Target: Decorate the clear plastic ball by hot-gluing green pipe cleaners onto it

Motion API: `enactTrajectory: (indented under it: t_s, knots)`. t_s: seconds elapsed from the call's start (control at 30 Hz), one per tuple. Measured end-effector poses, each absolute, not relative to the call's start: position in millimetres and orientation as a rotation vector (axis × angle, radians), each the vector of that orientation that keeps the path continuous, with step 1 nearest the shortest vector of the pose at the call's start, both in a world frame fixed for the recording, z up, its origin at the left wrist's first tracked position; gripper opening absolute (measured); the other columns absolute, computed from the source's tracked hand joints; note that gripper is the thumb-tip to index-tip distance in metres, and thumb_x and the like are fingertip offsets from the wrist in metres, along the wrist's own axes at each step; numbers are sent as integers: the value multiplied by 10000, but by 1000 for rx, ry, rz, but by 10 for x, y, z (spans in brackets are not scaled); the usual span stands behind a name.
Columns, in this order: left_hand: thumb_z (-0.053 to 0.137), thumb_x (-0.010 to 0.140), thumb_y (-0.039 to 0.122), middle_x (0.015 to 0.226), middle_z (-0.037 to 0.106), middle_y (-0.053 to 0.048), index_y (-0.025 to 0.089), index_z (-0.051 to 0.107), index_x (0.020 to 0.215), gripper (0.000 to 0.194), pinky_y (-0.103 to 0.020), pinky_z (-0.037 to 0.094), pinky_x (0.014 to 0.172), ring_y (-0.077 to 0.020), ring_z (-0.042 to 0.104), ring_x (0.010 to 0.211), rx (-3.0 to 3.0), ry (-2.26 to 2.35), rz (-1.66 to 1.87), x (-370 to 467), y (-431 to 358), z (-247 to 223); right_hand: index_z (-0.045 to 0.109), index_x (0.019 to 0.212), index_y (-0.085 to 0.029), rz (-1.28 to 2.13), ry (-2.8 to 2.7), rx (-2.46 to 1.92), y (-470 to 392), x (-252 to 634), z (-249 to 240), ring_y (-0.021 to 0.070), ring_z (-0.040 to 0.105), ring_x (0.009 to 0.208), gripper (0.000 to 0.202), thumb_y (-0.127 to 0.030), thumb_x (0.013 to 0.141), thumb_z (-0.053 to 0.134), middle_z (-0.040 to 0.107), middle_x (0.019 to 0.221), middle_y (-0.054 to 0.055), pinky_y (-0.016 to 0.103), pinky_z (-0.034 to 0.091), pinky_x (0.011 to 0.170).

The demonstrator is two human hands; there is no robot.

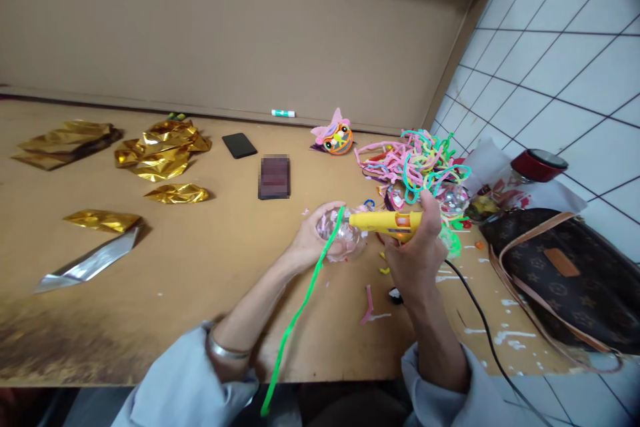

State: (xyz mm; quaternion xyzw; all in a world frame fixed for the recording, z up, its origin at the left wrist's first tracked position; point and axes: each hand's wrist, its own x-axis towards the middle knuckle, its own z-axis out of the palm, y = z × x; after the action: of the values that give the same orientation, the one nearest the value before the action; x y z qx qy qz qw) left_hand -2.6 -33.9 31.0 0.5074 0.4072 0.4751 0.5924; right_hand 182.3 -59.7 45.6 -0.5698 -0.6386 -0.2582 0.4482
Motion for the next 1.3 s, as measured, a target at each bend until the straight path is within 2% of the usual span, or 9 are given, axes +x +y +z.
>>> enactTrajectory:
  t_s: [0.23,0.43,0.67,1.0,1.17,1.3]
  knots:
    - [908,436,221,1120,673,-75,182,613,1199,819,-303,570,768,-194,658,880,1212,977,1145,-40,-316,301,274,1475,-202,-623,-1595,-1387,-612,1837,461,221,708,869,747,-249,802,596,599,1314,157,285,544,643]
    - [901,439,229,1129,660,-75,185,591,1223,845,-279,567,674,-161,636,792,1184,977,1114,-37,-331,311,292,1457,-200,-623,-1579,-1393,-609,1834,469,228,709,843,734,-258,795,601,601,1302,162,293,549,633]
    - [894,451,224,1058,682,-56,177,606,1200,804,-332,562,799,-183,652,840,1203,925,1109,-24,-348,310,294,1450,-209,-611,-1541,-1424,-604,1808,473,233,712,902,708,-237,807,590,597,1317,158,303,556,661]
    - [899,444,242,1120,674,-64,171,601,1207,822,-333,559,824,-192,655,880,1226,967,1113,-31,-344,321,286,1468,-204,-576,-1577,-1432,-612,1836,450,226,707,825,753,-294,801,625,611,1295,152,301,545,639]
    - [895,445,249,1131,677,-69,171,603,1201,815,-334,552,867,-209,665,939,1251,1005,1138,-32,-324,312,265,1477,-235,-435,-1544,-1440,-622,1813,470,280,661,1086,796,-315,779,640,536,1386,154,363,568,781]
    - [902,438,259,1144,685,-76,175,599,1204,827,-343,560,869,-220,681,950,1246,1019,1163,-36,-307,299,165,1521,-206,-226,-1423,-1524,-593,1819,521,330,543,1274,964,-318,717,685,394,1505,184,439,528,935]
